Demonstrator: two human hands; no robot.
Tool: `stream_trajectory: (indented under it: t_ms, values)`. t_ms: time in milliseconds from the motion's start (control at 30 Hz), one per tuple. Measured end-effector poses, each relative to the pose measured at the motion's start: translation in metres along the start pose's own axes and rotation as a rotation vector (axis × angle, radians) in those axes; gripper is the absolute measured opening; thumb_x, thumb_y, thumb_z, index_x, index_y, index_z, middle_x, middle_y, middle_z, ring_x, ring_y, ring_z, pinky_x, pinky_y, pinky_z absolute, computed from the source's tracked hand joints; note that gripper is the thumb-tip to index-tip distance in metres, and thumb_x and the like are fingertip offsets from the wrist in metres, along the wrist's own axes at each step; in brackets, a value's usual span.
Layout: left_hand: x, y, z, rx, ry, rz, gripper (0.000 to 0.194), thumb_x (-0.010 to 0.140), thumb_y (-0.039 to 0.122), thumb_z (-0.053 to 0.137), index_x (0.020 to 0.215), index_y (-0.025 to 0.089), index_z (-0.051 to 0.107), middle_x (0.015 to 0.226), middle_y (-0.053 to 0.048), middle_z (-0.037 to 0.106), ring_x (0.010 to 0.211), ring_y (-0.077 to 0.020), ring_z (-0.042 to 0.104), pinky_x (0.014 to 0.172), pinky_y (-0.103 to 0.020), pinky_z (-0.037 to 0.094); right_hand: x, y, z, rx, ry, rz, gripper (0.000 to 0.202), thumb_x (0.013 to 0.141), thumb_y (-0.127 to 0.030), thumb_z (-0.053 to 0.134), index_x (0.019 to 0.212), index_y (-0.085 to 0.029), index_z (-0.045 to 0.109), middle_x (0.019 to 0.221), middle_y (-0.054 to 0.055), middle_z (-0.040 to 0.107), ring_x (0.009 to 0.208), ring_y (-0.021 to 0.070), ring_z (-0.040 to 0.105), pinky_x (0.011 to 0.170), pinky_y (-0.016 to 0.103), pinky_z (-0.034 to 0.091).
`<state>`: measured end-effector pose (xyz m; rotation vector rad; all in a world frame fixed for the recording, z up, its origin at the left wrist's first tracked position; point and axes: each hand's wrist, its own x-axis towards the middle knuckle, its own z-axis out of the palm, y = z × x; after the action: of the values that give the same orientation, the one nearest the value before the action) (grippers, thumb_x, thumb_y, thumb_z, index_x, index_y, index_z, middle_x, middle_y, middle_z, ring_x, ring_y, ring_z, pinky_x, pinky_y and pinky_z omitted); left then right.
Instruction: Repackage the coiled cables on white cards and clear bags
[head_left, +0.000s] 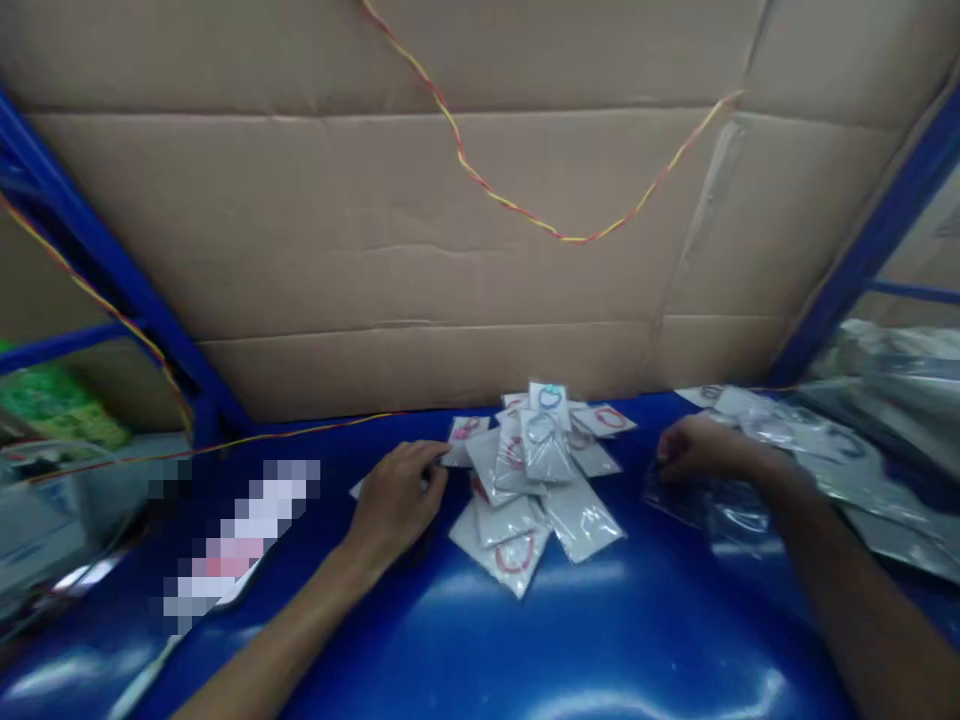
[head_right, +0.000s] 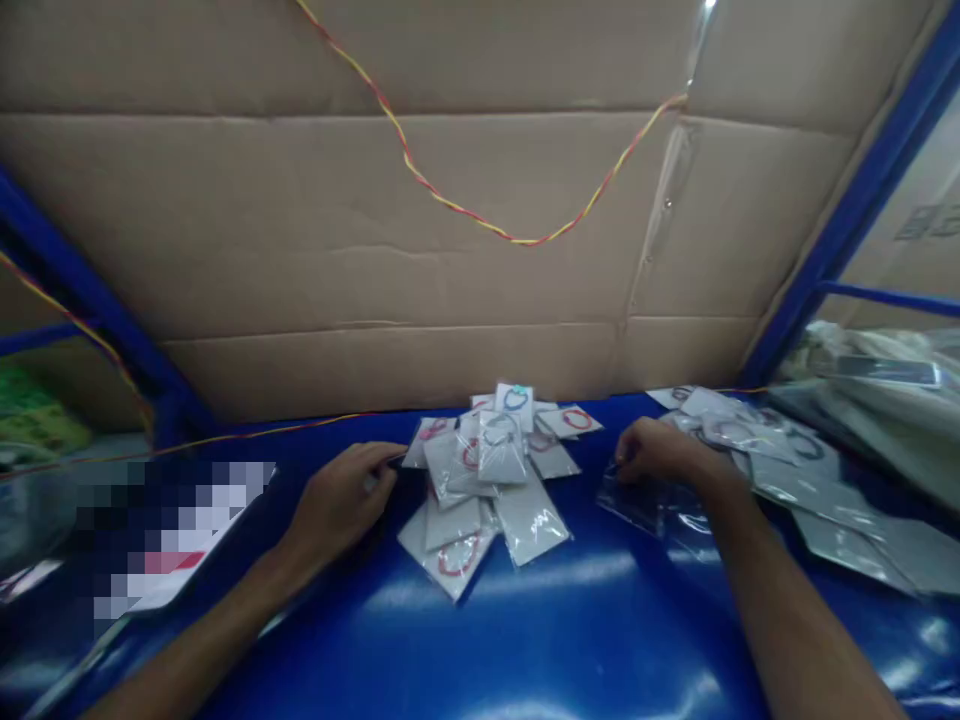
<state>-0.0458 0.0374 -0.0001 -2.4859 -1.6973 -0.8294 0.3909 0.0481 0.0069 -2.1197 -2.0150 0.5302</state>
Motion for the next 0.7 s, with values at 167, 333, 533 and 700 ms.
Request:
stream_trajectory:
  t_ms: [167, 333, 533, 700]
  values:
    - [0.001, 0.000, -0.001, -0.124, 0.169, 0.017, 0.037, 0.096, 0.022, 0.042, 0.117, 0.019, 0.072, 0.120, -0.008, 0.075, 0.114, -0.0248, 0.067, 0.105, -0.038, 0.050, -0.001, -0.018, -0.004, -0.001, 0.233, -0.212, 0.013, 0.073, -0.024, 0.063, 0.071, -0.021, 0.075, 0.082, 0.006, 0.076, 0.076, 0.0250, 0.069, 0.071, 0.034, 0.050]
    - [0.001, 0.006, -0.008, -0.392, 0.425, -0.086, 0.037, 0.102, 0.031, 0.044, 0.129, 0.020, 0.066, 0.133, -0.006, 0.070, 0.126, -0.0246, 0.063, 0.110, -0.037, 0.047, -0.001, -0.035, -0.006, 0.084, 0.527, -0.326, 0.024, 0.081, -0.030, 0.050, 0.068, -0.021, 0.068, 0.103, 0.010, 0.078, 0.100, 0.0302, 0.067, 0.093, 0.043, 0.048]
    - [0.008, 0.002, -0.008, -0.705, 0.493, -0.314, 0.042, 0.098, 0.041, 0.053, 0.135, 0.021, 0.062, 0.135, -0.009, 0.067, 0.120, -0.0279, 0.066, 0.100, -0.038, 0.056, -0.012, -0.056, -0.002, 0.747, 0.581, -0.352, 0.022, 0.080, -0.024, 0.047, 0.058, -0.024, 0.048, 0.079, 0.009, 0.074, 0.087, 0.0261, 0.068, 0.089, 0.040, 0.048]
    - [0.014, -0.006, 0.006, -1.033, 0.447, -0.419, 0.050, 0.092, 0.041, 0.059, 0.139, 0.021, 0.055, 0.136, -0.012, 0.065, 0.109, -0.0266, 0.071, 0.081, -0.034, 0.063, -0.017, -0.073, 0.004, 1.082, 0.486, -0.375, 0.026, 0.078, -0.029, 0.055, 0.055, -0.026, 0.044, 0.051, 0.004, 0.056, 0.074, 0.0273, 0.066, 0.086, 0.043, 0.052]
